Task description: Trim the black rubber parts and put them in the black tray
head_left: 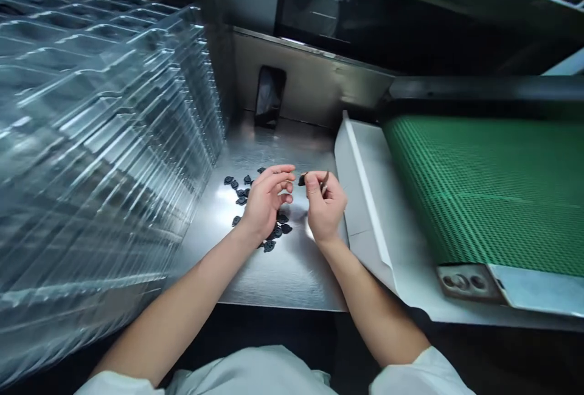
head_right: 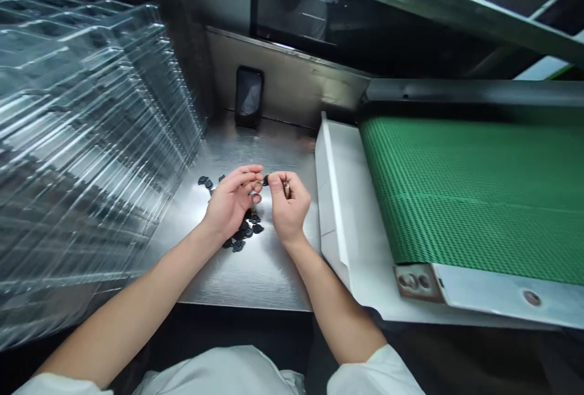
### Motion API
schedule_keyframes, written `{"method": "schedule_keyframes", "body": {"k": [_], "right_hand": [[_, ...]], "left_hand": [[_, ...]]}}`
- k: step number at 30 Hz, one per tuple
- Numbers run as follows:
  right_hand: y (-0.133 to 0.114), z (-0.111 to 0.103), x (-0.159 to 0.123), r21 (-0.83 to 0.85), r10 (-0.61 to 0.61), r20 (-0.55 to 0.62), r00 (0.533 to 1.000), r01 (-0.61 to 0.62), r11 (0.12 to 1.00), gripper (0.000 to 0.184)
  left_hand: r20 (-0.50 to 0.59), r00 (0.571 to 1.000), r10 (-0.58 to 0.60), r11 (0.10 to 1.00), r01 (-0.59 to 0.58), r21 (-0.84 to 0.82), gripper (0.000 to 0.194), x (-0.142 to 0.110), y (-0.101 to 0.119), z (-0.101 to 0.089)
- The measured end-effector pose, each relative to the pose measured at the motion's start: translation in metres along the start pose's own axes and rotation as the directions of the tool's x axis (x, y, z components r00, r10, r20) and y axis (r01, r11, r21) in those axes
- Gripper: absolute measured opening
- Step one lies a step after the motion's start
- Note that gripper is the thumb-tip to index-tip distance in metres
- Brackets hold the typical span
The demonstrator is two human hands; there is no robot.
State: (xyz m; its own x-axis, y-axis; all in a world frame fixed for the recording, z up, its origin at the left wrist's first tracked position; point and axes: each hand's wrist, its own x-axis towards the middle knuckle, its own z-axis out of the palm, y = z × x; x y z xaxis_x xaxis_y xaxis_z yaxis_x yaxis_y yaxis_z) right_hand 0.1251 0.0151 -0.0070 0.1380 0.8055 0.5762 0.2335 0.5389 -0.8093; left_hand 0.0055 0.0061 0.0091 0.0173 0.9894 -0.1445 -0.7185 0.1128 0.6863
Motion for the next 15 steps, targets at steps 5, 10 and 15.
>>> {"method": "schedule_keyframes", "body": {"k": [5, 10, 15], "right_hand": [[-0.0002, -0.0014, 0.0027, 0.129, 0.16, 0.108, 0.981, -0.173, 0.976, 0.033], [-0.0003, -0.0024, 0.0046, 0.149, 0.2, 0.192, 0.961, -0.23, 0.962, 0.034], [-0.0003, 0.0001, 0.0047, 0.215, 0.249, 0.203, 0.947, -0.291, 0.932, 0.028]], "left_hand": [[0.13, 0.986, -0.101, 0.989, 0.085, 0.123, 0.03, -0.0078, 0.0005, 0.006], [0.161, 0.984, -0.074, 0.988, 0.05, 0.149, 0.036, -0.0064, 0.0024, 0.0036], [0.153, 0.988, -0.023, 0.991, 0.002, 0.134, 0.038, -0.006, 0.0017, 0.002]]}}
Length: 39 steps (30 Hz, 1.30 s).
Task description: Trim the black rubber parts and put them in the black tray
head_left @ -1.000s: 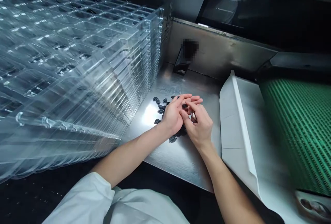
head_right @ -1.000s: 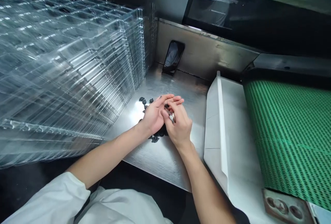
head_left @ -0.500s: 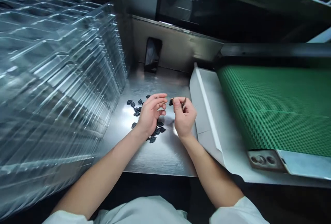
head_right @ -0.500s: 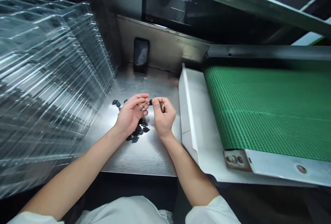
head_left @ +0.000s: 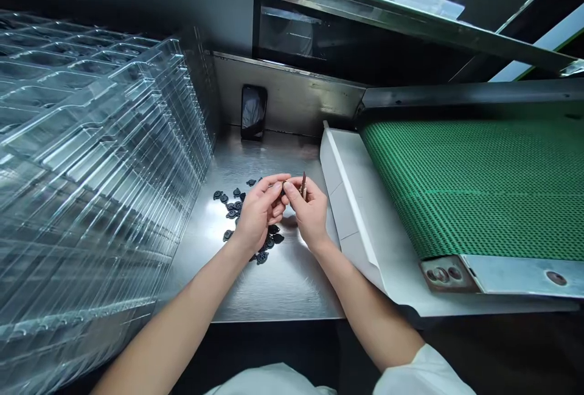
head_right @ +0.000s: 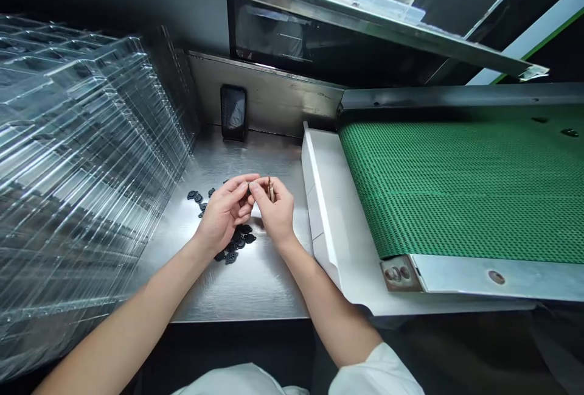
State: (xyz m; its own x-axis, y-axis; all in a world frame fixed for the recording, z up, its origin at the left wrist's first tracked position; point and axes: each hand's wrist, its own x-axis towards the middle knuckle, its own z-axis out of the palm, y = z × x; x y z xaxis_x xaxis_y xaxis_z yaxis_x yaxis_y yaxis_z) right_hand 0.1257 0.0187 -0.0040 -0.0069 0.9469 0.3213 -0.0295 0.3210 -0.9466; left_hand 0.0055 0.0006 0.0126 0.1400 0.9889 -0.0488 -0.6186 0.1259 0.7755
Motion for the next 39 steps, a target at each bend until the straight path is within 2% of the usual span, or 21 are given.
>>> {"method": "schedule_keyframes", "body": {"k": [4, 8, 14, 21, 24, 29, 33, 39], "right_hand": [[-0.003, 0.001, 0.001, 0.111, 0.027, 0.013, 1.0, -0.028, 0.993, 0.026], [-0.007, 0.001, 0.002, 0.13, 0.005, -0.021, 1.0, -0.002, 0.992, 0.028], [-0.008, -0.001, 0.0, 0.206, 0.019, 0.005, 1.0, -0.019, 0.978, 0.03], [-0.01, 0.0, -0.001, 0.167, -0.033, 0.003, 0.999, 0.032, 0.985, 0.018], [-0.009, -0.002, -0.001, 0.091, -0.057, -0.019, 0.998, 0.059, 0.994, 0.015], [-0.009, -0.007, 0.001, -0.183, -0.194, -0.053, 0.98, 0.181, 0.966, 0.024], [-0.01, -0.008, 0.0, -0.299, -0.337, 0.047, 0.94, 0.335, 0.893, 0.039], [-0.01, -0.005, -0.003, -0.479, -0.386, 0.18, 0.905, 0.423, 0.769, 0.029]], "left_hand": [[-0.006, 1.0, 0.031, 1.0, -0.031, 0.003, 0.034, 0.0, -0.002, 0.003], [0.061, 0.998, 0.004, 1.0, -0.002, -0.027, 0.031, 0.0, 0.002, 0.004], [0.156, 0.987, 0.027, 0.999, -0.02, -0.046, 0.028, -0.002, 0.006, 0.002], [0.112, 0.99, 0.09, 0.996, -0.087, -0.031, 0.033, -0.002, 0.006, 0.002], [0.113, 0.988, 0.104, 0.994, -0.103, -0.022, 0.035, -0.002, 0.006, 0.003], [0.11, 0.985, 0.132, 0.991, -0.129, -0.032, 0.032, -0.003, 0.007, 0.003], [0.069, 0.985, 0.161, 0.987, -0.159, -0.029, 0.034, -0.002, 0.009, 0.003], [0.022, 0.983, 0.18, 0.984, -0.18, -0.003, 0.04, -0.003, 0.011, 0.003]]}}
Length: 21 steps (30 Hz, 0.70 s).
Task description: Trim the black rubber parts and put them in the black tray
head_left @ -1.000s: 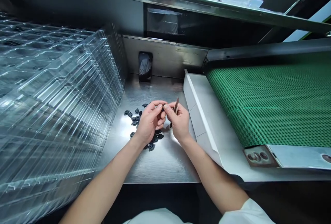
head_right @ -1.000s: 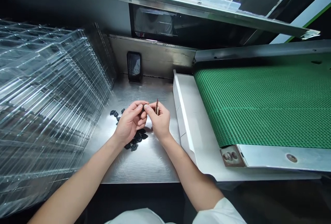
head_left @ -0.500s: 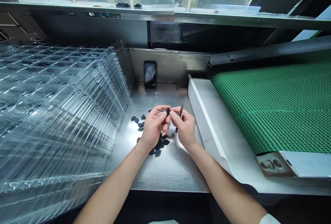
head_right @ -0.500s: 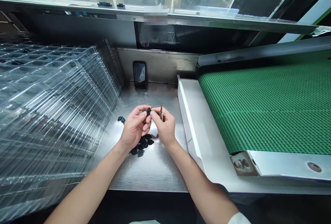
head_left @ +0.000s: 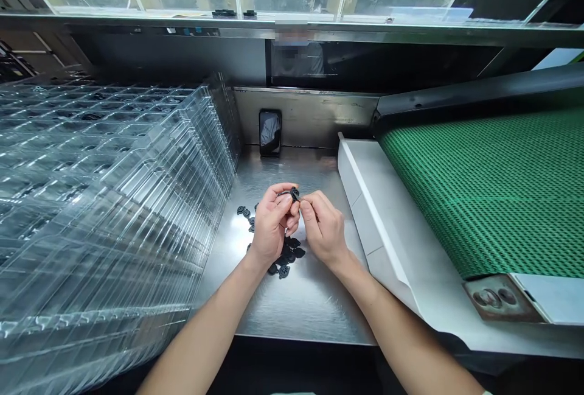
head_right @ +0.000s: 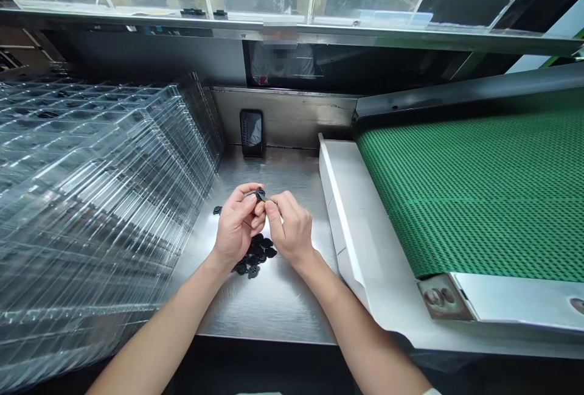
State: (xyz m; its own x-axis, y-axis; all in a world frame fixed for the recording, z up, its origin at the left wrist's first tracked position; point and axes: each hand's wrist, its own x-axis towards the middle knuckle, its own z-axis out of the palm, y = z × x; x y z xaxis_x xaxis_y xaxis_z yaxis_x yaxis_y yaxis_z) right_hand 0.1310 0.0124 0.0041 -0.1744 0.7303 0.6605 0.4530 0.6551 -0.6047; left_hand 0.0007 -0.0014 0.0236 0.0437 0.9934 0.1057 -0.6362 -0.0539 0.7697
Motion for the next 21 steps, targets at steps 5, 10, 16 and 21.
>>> {"method": "schedule_keyframes", "body": {"k": [5, 10, 16, 21], "right_hand": [[0.0013, -0.0006, -0.0002, -0.066, -0.071, 0.009, 0.997, 0.071, 0.995, 0.027], [0.0012, -0.0013, 0.0004, -0.081, -0.092, -0.008, 0.996, 0.091, 0.993, 0.026], [-0.0012, -0.001, 0.0001, -0.074, -0.112, -0.017, 0.994, 0.11, 0.991, 0.028], [0.0003, -0.0022, 0.0008, -0.092, -0.109, -0.038, 0.993, 0.105, 0.99, 0.029]], "left_hand": [[-0.003, 1.0, -0.017, 1.0, 0.017, -0.002, 0.04, -0.0008, 0.0007, -0.0001], [-0.003, 1.0, -0.012, 1.0, 0.012, 0.009, 0.041, -0.0001, 0.0003, -0.0008], [-0.003, 1.0, -0.003, 1.0, 0.003, 0.015, 0.04, -0.0007, 0.0012, -0.0013], [0.004, 1.0, -0.016, 1.0, 0.016, 0.009, 0.041, -0.0016, 0.0022, 0.0001]]}}
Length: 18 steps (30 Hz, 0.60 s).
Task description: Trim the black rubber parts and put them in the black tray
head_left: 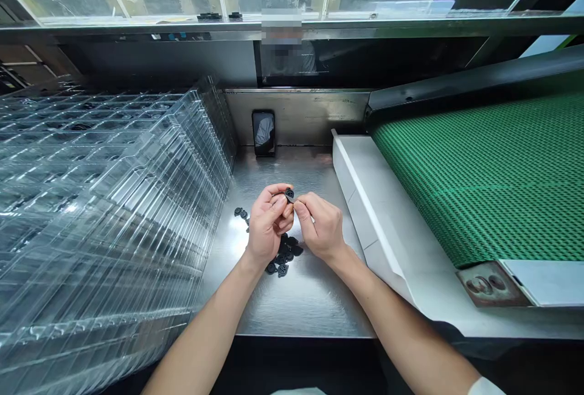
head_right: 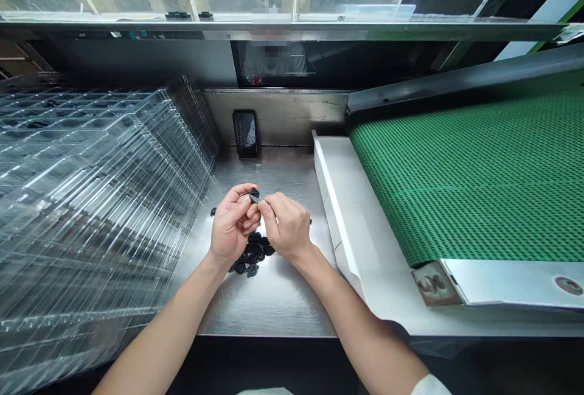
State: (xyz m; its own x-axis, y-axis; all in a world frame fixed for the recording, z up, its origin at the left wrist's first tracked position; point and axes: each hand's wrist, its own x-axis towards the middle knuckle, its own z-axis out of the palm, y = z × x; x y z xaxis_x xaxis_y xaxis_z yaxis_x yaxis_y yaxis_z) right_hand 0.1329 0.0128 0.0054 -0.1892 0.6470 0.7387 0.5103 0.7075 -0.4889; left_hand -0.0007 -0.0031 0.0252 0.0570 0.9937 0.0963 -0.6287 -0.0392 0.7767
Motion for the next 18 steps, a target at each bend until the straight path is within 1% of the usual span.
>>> {"method": "schedule_keyframes", "body": {"k": [3, 8, 11, 15, 18], "right_hand": [[0.0014, -0.0011, 0.0007, -0.014, 0.006, -0.013, 1.0, -0.006, 1.0, 0.028], [0.0001, -0.0023, 0.0011, -0.027, -0.022, 0.026, 0.999, 0.023, 0.999, 0.033], [-0.0005, -0.0027, 0.0013, -0.04, -0.01, 0.016, 1.0, 0.011, 0.999, 0.034], [-0.0004, -0.0027, 0.0016, -0.033, -0.03, 0.012, 0.999, 0.031, 0.999, 0.031], [-0.0003, -0.0024, 0.0015, -0.03, -0.011, -0.001, 1.0, 0.011, 0.999, 0.031]], "left_hand": [[0.012, 1.0, 0.0, 1.0, 0.0, 0.004, 0.04, -0.0002, -0.0002, 0.0006], [0.003, 1.0, 0.005, 1.0, -0.005, 0.011, 0.042, 0.0001, -0.0005, 0.0001], [0.015, 1.0, 0.004, 1.0, -0.004, 0.005, 0.041, 0.0, -0.0002, -0.0003], [0.013, 1.0, -0.002, 1.0, 0.002, -0.007, 0.04, -0.0006, 0.0, 0.0001], [0.015, 1.0, -0.006, 1.0, 0.006, -0.004, 0.04, -0.0007, 0.0003, 0.0007]]}}
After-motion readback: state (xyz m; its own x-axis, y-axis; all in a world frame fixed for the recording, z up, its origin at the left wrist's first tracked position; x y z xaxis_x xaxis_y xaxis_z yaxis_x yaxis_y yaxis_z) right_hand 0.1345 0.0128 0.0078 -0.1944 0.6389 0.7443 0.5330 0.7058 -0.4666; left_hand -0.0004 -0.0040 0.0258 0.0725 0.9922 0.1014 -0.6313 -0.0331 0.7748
